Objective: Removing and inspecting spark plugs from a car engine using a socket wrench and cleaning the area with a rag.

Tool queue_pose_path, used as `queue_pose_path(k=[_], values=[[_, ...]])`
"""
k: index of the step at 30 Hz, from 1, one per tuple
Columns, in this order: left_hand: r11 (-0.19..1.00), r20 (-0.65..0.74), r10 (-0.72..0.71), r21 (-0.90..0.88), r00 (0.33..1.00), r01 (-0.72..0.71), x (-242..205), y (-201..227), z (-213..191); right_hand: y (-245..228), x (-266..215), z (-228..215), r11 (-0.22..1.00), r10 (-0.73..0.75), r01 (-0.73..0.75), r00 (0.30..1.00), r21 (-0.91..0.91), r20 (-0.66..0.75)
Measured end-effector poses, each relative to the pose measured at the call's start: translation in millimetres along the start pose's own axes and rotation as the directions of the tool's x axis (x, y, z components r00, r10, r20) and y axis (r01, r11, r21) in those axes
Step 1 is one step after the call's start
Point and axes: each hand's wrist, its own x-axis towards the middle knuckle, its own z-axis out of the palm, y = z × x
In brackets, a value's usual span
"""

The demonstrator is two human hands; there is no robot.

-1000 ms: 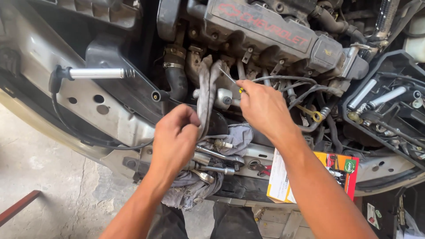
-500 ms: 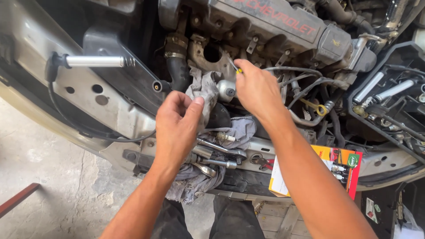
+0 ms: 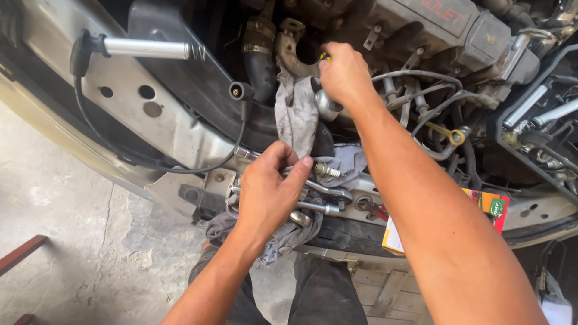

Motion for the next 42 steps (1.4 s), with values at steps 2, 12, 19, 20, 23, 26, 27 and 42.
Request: queue_pose_path(k=[2, 12, 19, 20, 23, 26, 27, 42], values=[[1.000, 0.016, 0.008, -0.018, 1.000, -0.007, -2, 2, -2, 4, 6, 1, 0.998, 0.036, -0.036, 0.999, 0.060, -0.003], [0.999, -0.015, 0.006, -0.042, 1.000, -0.006, -1, -2, -4, 6, -15, -4, 0.959, 0.156, -0.121, 0.980, 0.257, -0.120], [0.997, -0.007, -0.053, -0.049, 0.999, 0.053, -4, 0, -5, 4, -13, -7, 1.000, 0.002, 0.000, 0.996, 0.015, -0.086], [0.997, 0.003, -0.060, -0.050, 0.998, 0.060, -5, 0, -6, 3, -10, -4, 0.998, -0.015, 0.011, 0.998, -0.060, -0.064], [0.998, -0.007, -0.037, -0.047, 0.999, 0.037, -4, -2, -7, -3, -5, -2, 0.986, -0.048, 0.043, 0.998, -0.163, -0.027], [0.999, -0.038, 0.016, -0.036, 0.999, -0.017, -7, -10, -4, 12, 5, 2, 0.989, -0.076, 0.075, 0.997, -0.125, -0.005], [0.998, -0.061, 0.060, -0.026, 0.996, -0.061, -3, -10, -5, 16, 16, 0, 0.994, -0.098, 0.097, 0.995, -0.053, -0.019], [0.997, -0.006, -0.060, -0.058, 0.998, 0.059, -17, 2, -2, -2, -5, 6, 0.945, 0.219, -0.194, 0.973, 0.263, -0.070]])
